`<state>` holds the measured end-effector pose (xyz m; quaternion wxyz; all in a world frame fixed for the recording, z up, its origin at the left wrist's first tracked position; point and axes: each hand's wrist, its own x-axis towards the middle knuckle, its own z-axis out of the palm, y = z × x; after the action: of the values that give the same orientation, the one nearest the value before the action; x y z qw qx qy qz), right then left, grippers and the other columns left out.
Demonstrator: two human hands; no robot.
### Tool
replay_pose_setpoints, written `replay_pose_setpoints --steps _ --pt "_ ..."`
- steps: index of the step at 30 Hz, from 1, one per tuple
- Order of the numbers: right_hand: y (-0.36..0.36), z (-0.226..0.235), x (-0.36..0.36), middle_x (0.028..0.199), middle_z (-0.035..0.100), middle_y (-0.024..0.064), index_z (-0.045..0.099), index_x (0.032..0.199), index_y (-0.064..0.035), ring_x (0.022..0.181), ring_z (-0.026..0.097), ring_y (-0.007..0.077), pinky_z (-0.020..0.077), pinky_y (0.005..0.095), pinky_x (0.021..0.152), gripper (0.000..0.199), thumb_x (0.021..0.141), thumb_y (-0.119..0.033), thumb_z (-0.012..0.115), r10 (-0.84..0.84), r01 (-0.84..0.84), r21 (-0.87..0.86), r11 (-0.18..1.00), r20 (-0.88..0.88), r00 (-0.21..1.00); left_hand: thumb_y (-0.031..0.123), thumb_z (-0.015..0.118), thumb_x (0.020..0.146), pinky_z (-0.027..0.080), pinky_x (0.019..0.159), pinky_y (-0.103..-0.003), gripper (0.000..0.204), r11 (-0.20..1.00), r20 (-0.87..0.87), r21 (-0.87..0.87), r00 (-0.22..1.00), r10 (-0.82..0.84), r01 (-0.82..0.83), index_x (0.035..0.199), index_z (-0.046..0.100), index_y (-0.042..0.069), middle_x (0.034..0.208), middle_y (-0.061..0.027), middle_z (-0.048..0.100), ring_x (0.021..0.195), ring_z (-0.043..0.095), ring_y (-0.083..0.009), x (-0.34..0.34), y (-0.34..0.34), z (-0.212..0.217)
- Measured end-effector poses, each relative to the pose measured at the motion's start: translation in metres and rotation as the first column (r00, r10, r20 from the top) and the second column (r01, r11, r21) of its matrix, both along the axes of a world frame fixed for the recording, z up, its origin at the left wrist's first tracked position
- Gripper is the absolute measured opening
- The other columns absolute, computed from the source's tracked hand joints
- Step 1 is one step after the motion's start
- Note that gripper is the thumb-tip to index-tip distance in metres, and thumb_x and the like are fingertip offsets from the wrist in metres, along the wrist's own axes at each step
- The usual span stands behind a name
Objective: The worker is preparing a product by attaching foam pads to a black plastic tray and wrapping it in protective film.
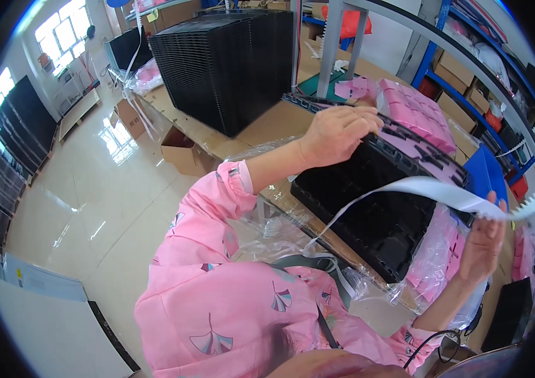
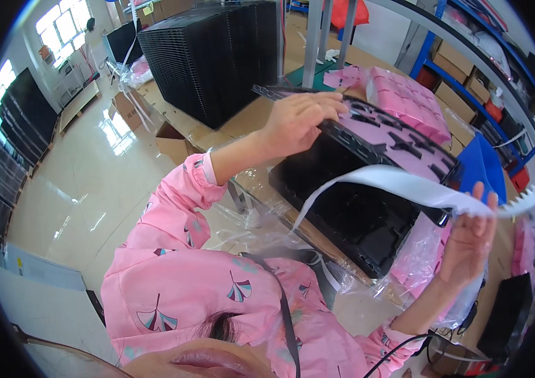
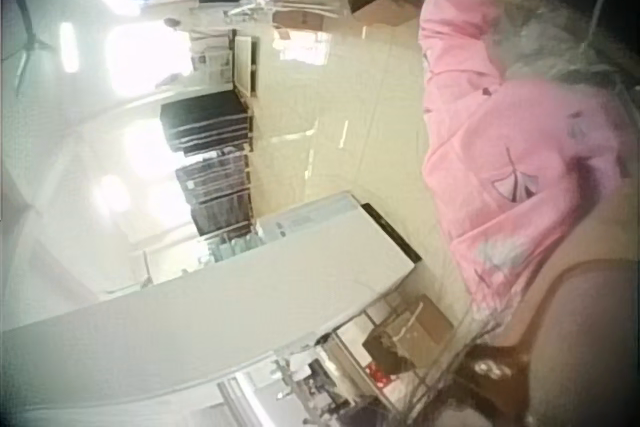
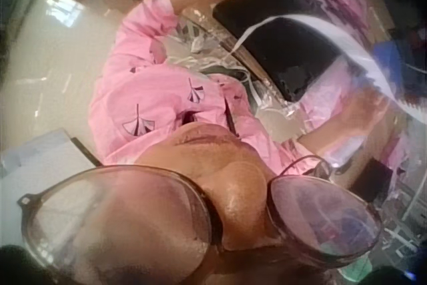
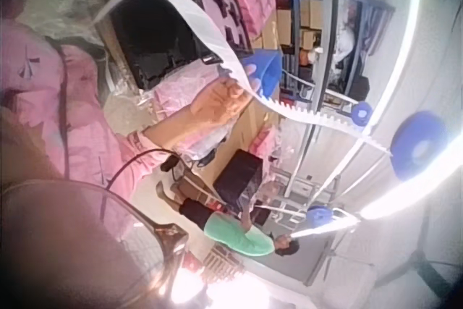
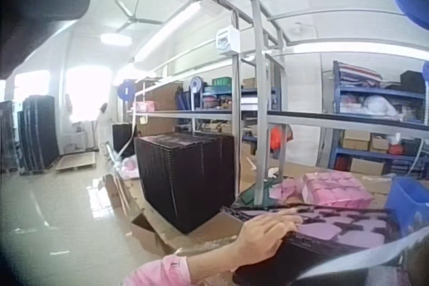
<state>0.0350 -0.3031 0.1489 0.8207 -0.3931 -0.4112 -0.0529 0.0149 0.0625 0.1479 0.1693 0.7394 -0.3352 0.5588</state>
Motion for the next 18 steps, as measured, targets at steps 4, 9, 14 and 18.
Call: replay_pose_setpoints --steps 4,9,14,18 --pt "-0.036 -0.003 -0.013 0.118 0.050 0.0175 0.045 0.117 -0.0036 0.123 0.034 0.0326 0.0215 0.0483 0.107 0.045 0.079 -0.021 0.061 0.053 -0.050 0.237 0.970 -0.007 0.999 -0.005 0.057 0.068 0.051 0.073 -0.033 0.019 0.995 0.040 -0.100 0.999 0.013 -0.009 0.084 0.053 0.003 0.095 -0.0102 0.064 0.090 0.062 -0.0274 -0.002 0.027 0.019" --pt "0.004 -0.005 -0.031 0.080 0.049 0.0044 0.045 0.092 -0.0086 0.082 0.048 0.0205 0.0362 0.0433 0.098 0.029 0.074 -0.017 0.067 0.436 -0.431 0.164 0.887 0.005 0.900 0.011 0.066 0.076 0.048 0.066 -0.031 0.024 0.864 0.012 -0.447 0.964 0.264 -0.231 0.095 0.056 0.000 0.086 -0.0145 0.062 0.074 0.062 -0.0249 -0.022 0.070 0.063" --pt "0.008 -0.027 -0.031 0.080 0.043 0.0030 0.043 0.094 -0.0077 0.080 0.043 0.0174 0.0411 0.0382 0.089 0.028 0.075 -0.005 0.063 0.407 -0.394 0.111 0.912 -0.145 0.902 0.014 0.062 0.082 0.047 0.074 -0.026 0.031 0.636 0.199 -0.731 0.969 -0.149 0.248 0.104 0.054 -0.007 0.091 -0.0050 0.061 0.078 0.058 -0.0164 -0.023 0.150 0.117" --pt "0.004 -0.038 -0.034 0.080 0.043 0.0031 0.044 0.096 -0.0073 0.080 0.043 0.0172 0.0418 0.0349 0.080 0.027 0.078 -0.011 0.064 0.300 -0.303 0.025 0.953 -0.252 0.920 0.010 0.063 0.081 0.050 0.067 -0.030 0.029 0.404 0.197 -0.893 0.979 -0.044 0.198 0.104 0.055 -0.005 0.092 -0.0097 0.060 0.075 0.059 -0.0188 -0.022 0.265 0.152"
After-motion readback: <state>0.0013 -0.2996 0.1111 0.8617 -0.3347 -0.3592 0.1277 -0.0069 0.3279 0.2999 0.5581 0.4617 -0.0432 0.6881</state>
